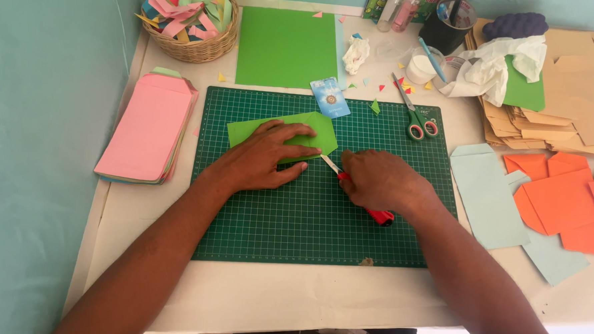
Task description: A person is folding and gluing green paper on a cutting mat to assemble a small box, using scissors and an adhesive applicator.
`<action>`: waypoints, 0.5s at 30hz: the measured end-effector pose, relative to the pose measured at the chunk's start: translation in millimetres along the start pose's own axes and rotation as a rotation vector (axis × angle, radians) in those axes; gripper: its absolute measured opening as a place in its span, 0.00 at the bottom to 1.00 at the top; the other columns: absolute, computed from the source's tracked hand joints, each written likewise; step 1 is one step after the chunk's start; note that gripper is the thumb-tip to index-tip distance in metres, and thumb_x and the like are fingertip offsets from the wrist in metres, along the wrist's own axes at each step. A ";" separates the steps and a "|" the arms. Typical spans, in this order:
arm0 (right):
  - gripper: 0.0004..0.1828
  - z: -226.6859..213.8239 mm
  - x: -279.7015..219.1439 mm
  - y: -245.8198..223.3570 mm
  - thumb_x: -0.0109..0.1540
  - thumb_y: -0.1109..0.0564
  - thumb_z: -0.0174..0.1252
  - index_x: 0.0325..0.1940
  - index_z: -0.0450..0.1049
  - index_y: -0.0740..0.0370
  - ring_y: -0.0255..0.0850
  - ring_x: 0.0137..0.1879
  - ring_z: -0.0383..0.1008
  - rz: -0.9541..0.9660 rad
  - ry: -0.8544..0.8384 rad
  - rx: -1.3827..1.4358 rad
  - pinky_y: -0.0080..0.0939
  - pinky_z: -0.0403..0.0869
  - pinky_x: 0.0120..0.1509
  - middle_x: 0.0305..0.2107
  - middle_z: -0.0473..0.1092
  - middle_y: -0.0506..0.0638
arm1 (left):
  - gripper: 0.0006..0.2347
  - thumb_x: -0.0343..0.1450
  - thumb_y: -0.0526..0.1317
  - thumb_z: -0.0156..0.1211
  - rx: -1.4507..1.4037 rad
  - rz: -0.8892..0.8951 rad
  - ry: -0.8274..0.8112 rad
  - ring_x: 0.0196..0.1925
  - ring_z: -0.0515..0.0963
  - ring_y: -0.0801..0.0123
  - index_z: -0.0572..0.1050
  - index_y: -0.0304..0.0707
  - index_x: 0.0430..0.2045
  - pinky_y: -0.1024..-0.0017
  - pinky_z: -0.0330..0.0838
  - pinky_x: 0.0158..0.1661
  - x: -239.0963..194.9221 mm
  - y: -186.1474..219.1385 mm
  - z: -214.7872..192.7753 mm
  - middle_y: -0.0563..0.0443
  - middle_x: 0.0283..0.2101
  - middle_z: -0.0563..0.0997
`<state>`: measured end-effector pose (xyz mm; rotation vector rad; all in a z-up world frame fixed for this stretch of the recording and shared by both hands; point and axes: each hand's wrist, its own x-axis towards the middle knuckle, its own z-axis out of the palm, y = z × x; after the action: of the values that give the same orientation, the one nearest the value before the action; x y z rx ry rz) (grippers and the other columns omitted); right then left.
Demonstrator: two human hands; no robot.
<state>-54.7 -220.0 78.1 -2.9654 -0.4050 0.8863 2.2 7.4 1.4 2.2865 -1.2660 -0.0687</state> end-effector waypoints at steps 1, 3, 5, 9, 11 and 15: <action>0.14 -0.7 -1.4 0.1 0.65 0.53 0.52 0.47 0.74 0.65 0.49 0.34 0.82 0.000 0.000 0.000 0.47 0.80 0.37 0.32 0.76 0.58 | 0.14 0.75 0.47 0.55 0.000 0.000 0.000 0.71 0.67 0.55 0.79 0.51 0.54 0.44 0.51 0.70 -0.3 1.4 -1.1 0.51 0.65 0.71; 0.14 -2.0 -3.6 -0.1 0.65 0.53 0.52 0.47 0.74 0.66 0.50 0.35 0.82 -0.005 -0.012 -0.001 0.49 0.80 0.38 0.32 0.77 0.60 | 0.15 0.75 0.47 0.54 -0.007 -0.006 -0.013 0.71 0.67 0.54 0.78 0.52 0.55 0.43 0.50 0.71 -1.5 3.8 -3.4 0.51 0.68 0.70; 0.14 -0.7 -2.4 0.3 0.65 0.54 0.52 0.47 0.74 0.66 0.50 0.35 0.82 -0.003 -0.007 -0.002 0.49 0.80 0.38 0.33 0.77 0.60 | 0.15 0.75 0.47 0.54 -0.006 -0.003 -0.010 0.71 0.67 0.55 0.78 0.51 0.55 0.44 0.50 0.71 -1.1 1.8 -1.4 0.51 0.67 0.71; 0.14 4.5 2.6 1.7 0.64 0.54 0.52 0.48 0.73 0.65 0.51 0.35 0.83 0.004 0.023 -0.003 0.49 0.80 0.37 0.33 0.76 0.60 | 0.15 0.75 0.48 0.54 -0.001 0.000 -0.007 0.72 0.66 0.57 0.78 0.52 0.55 0.44 0.49 0.71 -0.5 -0.7 0.9 0.51 0.66 0.71; 0.14 2.7 1.0 1.0 0.64 0.54 0.52 0.48 0.74 0.66 0.52 0.36 0.83 0.000 0.019 -0.004 0.50 0.81 0.37 0.34 0.76 0.61 | 0.15 0.75 0.48 0.54 -0.003 -0.002 -0.016 0.72 0.66 0.57 0.78 0.52 0.55 0.44 0.49 0.71 -0.5 0.2 0.2 0.51 0.67 0.71; 0.14 -2.7 -6.2 -2.2 0.64 0.56 0.52 0.49 0.74 0.67 0.53 0.37 0.83 0.000 -0.005 0.012 0.51 0.81 0.39 0.35 0.77 0.63 | 0.15 0.75 0.48 0.54 0.003 -0.001 -0.022 0.72 0.66 0.57 0.78 0.53 0.56 0.43 0.49 0.71 -1.1 -0.2 -0.1 0.51 0.67 0.71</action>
<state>-58.7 -219.3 83.8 -2.9527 -0.3983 0.8934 1.9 8.4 1.1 2.2945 -1.2773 -0.0929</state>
